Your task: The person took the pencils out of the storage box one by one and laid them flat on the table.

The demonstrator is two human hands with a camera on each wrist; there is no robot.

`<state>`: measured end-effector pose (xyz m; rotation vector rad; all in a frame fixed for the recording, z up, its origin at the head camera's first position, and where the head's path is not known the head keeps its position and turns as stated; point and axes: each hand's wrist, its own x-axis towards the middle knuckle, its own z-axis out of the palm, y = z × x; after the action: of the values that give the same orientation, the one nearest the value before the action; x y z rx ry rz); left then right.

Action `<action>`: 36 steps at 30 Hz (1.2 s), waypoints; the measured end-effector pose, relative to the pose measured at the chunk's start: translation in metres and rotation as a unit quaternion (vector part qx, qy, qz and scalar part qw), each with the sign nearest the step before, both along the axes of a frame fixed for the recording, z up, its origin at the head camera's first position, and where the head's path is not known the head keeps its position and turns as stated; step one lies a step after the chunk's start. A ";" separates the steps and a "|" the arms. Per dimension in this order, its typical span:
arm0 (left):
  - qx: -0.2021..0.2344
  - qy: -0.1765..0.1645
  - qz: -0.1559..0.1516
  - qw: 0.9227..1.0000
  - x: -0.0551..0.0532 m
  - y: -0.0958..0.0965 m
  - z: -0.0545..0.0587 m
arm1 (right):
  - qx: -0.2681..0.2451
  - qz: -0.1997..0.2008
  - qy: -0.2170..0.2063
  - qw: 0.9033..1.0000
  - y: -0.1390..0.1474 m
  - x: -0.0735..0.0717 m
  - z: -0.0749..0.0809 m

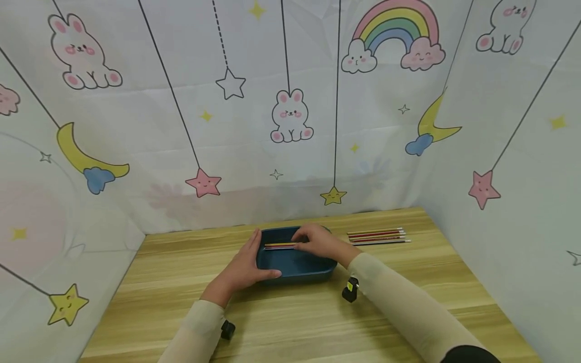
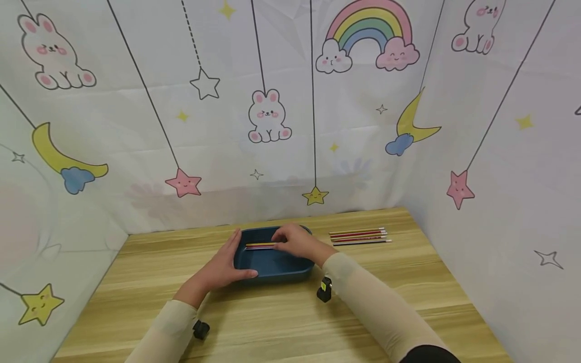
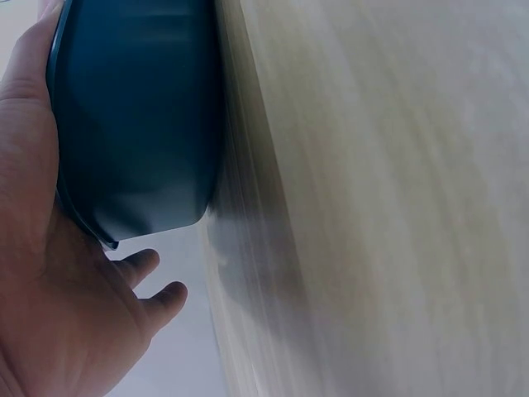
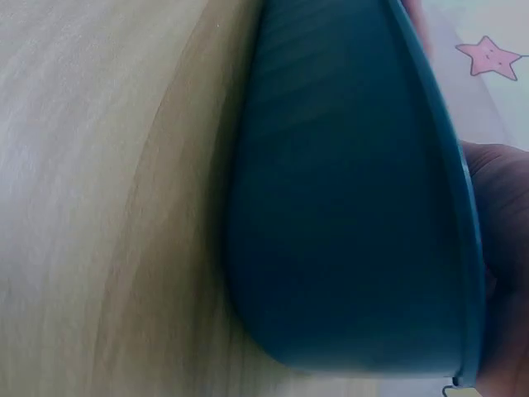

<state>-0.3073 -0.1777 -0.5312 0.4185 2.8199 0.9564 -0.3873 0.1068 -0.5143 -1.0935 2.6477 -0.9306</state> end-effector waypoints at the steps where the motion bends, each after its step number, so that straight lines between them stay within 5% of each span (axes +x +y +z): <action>1: 0.000 0.000 0.000 1.000 0.000 0.000 0.000 | 0.000 -0.003 -0.005 1.000 -0.001 0.000 -0.001; 20: -0.001 0.002 -0.004 1.000 -0.001 -0.001 -0.001 | 0.049 -0.016 0.015 0.999 -0.019 -0.001 -0.017; 36: -0.004 0.002 -0.003 1.000 0.000 -0.001 -0.001 | 0.066 -0.002 0.035 0.997 -0.022 0.005 -0.014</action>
<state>-0.3078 -0.1784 -0.5318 0.4291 2.8228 0.9442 -0.3821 0.0853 -0.5285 -1.1105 2.7230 -0.7171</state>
